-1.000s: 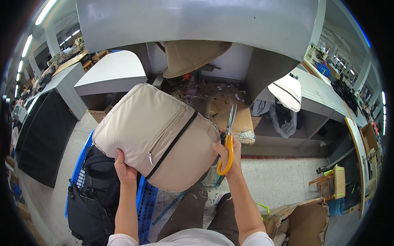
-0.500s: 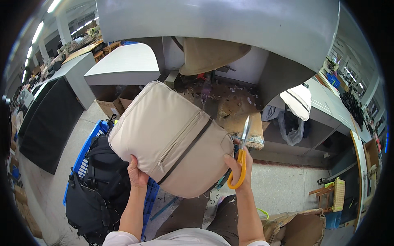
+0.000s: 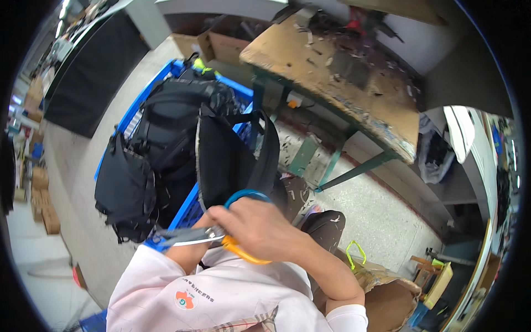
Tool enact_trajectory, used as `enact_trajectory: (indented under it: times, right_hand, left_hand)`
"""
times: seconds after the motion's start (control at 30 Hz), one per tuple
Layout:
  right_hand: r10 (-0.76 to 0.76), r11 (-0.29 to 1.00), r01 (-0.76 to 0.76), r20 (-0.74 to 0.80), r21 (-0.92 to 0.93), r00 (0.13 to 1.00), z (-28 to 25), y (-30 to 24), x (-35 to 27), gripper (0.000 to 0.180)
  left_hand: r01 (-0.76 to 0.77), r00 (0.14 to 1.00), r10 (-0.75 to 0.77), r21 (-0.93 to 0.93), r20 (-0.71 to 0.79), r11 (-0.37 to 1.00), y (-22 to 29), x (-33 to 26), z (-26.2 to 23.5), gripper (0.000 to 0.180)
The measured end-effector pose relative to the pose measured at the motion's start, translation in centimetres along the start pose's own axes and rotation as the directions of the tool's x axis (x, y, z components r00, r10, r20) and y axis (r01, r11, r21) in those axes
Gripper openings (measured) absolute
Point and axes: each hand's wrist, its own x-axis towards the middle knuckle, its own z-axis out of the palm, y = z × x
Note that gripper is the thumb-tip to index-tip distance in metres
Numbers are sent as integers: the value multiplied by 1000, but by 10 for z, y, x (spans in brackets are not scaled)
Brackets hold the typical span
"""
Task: Using scissors to trim and separate panels of backpacks in a manufacturing environment.
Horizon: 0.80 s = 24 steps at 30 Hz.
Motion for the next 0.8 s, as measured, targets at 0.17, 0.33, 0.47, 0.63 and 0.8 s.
enact_trajectory:
  times: [0.17,0.33,0.47,0.63,0.8]
  right_hand:
    - [282,944,-247,-141,220,949,3,22,-30,51]
    - [591,726,-478,-94,494,801,10,26,-50,56]
    - [614,694,-503,-58,515,787,9,20,-52,58]
    - [638,697,-538,-68,474,767,4,23,-61,59]
    - [670,650,-545,-60,530,740,4,25,-66,58]
  left_hand:
    - [-29,915,-71,-242,-396,970,45,-33,81,42]
    - [-193,721,630,788,-290,585,95,-54,110,37]
    - [-232,826,545,797,-141,558,100,-55,99,34]
    - [-291,850,508,684,-136,669,98,-49,92,17]
    - [-302,872,487,731,-47,612,104,-46,96,13]
